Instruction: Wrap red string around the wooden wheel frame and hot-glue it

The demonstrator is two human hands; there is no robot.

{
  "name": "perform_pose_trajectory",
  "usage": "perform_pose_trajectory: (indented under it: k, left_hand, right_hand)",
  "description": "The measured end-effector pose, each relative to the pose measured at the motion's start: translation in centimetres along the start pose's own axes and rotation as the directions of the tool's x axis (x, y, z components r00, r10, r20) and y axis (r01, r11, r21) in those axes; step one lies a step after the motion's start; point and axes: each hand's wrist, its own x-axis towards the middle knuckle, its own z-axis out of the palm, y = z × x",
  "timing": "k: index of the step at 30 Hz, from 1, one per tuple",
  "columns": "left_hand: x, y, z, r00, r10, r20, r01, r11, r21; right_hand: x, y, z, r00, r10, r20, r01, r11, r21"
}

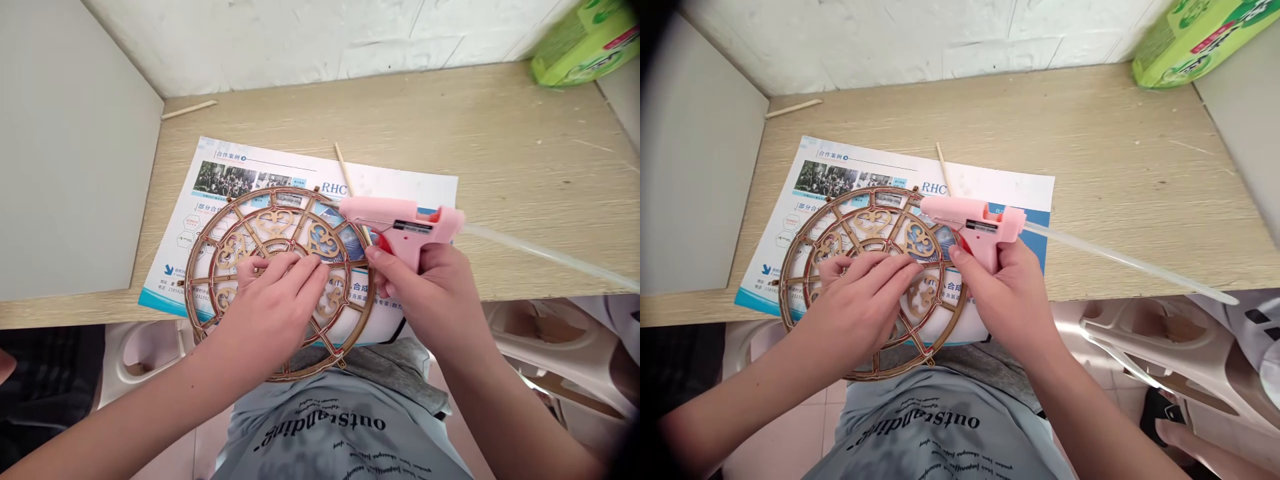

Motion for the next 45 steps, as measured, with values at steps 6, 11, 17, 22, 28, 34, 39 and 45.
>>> perform_pose_trajectory:
  k: [6, 11, 17, 22, 28, 34, 39, 45]
  left_hand:
    - [0.5, 0.6, -0.6, 1.000, -0.014, -0.009, 0.014, 0.998, -0.069]
    - [0.7, 1.3, -0.8, 0.999, -0.033, 0.026, 0.035, 0.997, -0.074]
    - [0.7, 2.5, -0.7, 0.991, -0.104, 0.081, 0.108, 0.993, -0.051]
    - [1.0, 3.0, -0.7, 0.981, -0.170, 0.089, 0.176, 0.982, -0.067]
    - [1.5, 3.0, -0.8, 0.988, -0.135, 0.076, 0.132, 0.990, 0.040]
    - [1.3, 2.9, -0.7, 0.994, -0.098, 0.054, 0.090, 0.987, 0.131]
    - [0.1, 3.0, -0.7, 0.993, -0.098, 0.065, 0.094, 0.994, 0.063]
    - [-0.6, 3.2, -0.9, 0.992, -0.087, 0.091, 0.081, 0.994, 0.077]
  right_hand:
    - [-0.1, 1.5, -0.8, 1.000, 0.012, 0.012, -0.015, 0.965, 0.263]
    - [-0.1, 1.7, -1.0, 1.000, 0.030, -0.006, -0.027, 0.946, 0.324]
    - [0.0, 1.7, -1.1, 1.000, 0.001, 0.018, -0.007, 0.939, 0.343]
    - [0.0, 2.1, -1.3, 0.999, -0.016, 0.032, 0.004, 0.937, 0.349]
    - [-0.3, 2.4, -1.4, 1.000, 0.003, 0.026, -0.011, 0.946, 0.323]
    - [-0.3, 2.2, -1.1, 0.999, -0.028, 0.018, 0.021, 0.952, 0.306]
    - [-0.4, 0.7, -0.7, 0.997, 0.020, 0.077, -0.041, 0.958, 0.283]
    - [-0.6, -0.6, 0.4, 0.990, 0.021, 0.141, -0.055, 0.969, 0.241]
